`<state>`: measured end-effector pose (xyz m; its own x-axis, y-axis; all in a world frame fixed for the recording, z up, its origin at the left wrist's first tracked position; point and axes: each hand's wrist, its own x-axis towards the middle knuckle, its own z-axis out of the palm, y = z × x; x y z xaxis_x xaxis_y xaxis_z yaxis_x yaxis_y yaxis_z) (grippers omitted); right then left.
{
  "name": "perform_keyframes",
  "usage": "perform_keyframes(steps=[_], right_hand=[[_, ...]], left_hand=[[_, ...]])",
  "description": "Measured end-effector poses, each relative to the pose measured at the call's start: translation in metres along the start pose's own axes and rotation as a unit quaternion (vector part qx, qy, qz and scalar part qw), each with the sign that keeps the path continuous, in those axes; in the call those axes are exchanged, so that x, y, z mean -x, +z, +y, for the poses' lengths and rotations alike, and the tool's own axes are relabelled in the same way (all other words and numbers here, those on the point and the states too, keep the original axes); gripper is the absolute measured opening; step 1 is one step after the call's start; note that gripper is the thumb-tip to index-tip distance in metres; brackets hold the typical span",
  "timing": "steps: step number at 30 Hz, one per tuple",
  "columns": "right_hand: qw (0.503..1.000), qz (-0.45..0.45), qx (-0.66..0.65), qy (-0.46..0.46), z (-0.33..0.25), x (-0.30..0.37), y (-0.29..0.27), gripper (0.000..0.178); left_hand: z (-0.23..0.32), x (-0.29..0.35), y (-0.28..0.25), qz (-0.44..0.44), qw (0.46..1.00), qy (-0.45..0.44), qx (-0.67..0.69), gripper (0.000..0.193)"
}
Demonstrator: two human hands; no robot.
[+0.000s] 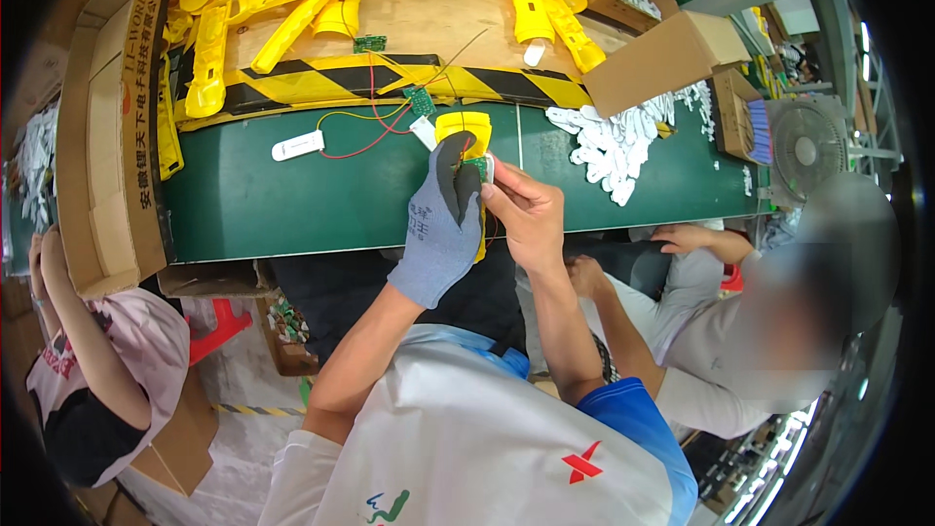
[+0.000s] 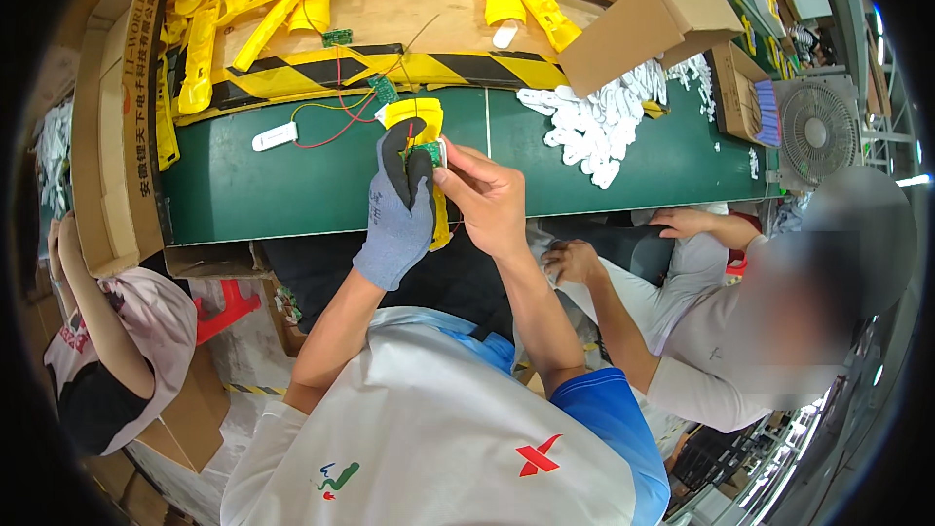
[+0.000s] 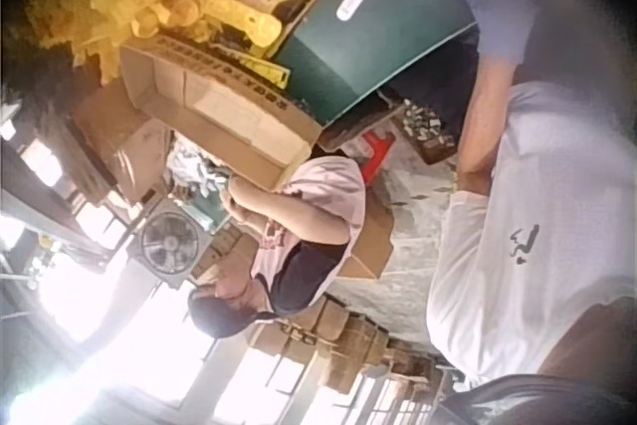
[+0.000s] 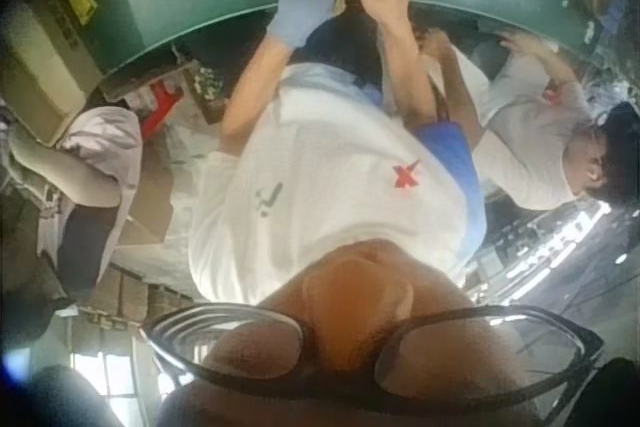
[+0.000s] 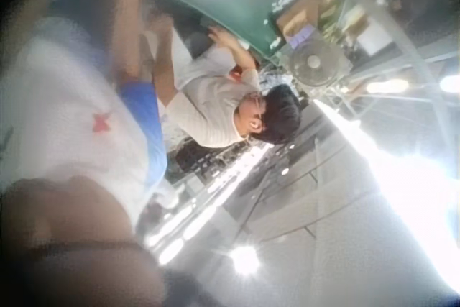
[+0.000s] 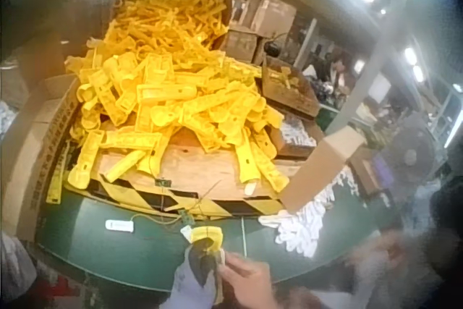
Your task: Assembling electronic components and wiring into yellow plastic light housings on an industrial assembly line.
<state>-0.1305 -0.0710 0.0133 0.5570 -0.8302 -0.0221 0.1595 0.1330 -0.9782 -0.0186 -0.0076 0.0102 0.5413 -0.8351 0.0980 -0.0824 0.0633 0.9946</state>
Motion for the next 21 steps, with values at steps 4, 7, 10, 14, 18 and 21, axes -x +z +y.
perform_keyframes(steps=[4, 7, 10, 14, 18, 21], right_hand=[[1.000, 0.009, 0.003, 0.008, -0.002, 0.002, 0.003, 0.037], [1.000, 0.022, 0.005, 0.012, 0.000, 0.003, 0.002, 0.037], [0.998, 0.039, -0.047, 0.006, -0.004, 0.003, 0.009, 0.037], [1.000, 0.014, -0.024, 0.001, 0.000, 0.001, 0.000, 0.038], [0.999, -0.022, -0.033, -0.023, 0.004, -0.002, -0.005, 0.037], [0.998, -0.027, -0.034, -0.039, 0.004, 0.001, -0.002, 0.036]], left_hand=[[0.000, 0.001, 0.000, -0.002, 0.999, -0.039, 0.020, 0.031], [0.003, 0.002, 0.001, 0.001, 1.000, -0.020, -0.006, 0.028], [-0.011, 0.009, 0.005, 0.028, 0.999, 0.012, 0.022, 0.026], [-0.004, 0.004, 0.006, 0.033, 0.999, -0.022, 0.036, 0.023], [-0.004, 0.003, 0.001, 0.015, 0.995, -0.053, 0.086, 0.024], [-0.002, 0.000, -0.004, -0.011, 0.993, -0.056, 0.101, 0.024]])
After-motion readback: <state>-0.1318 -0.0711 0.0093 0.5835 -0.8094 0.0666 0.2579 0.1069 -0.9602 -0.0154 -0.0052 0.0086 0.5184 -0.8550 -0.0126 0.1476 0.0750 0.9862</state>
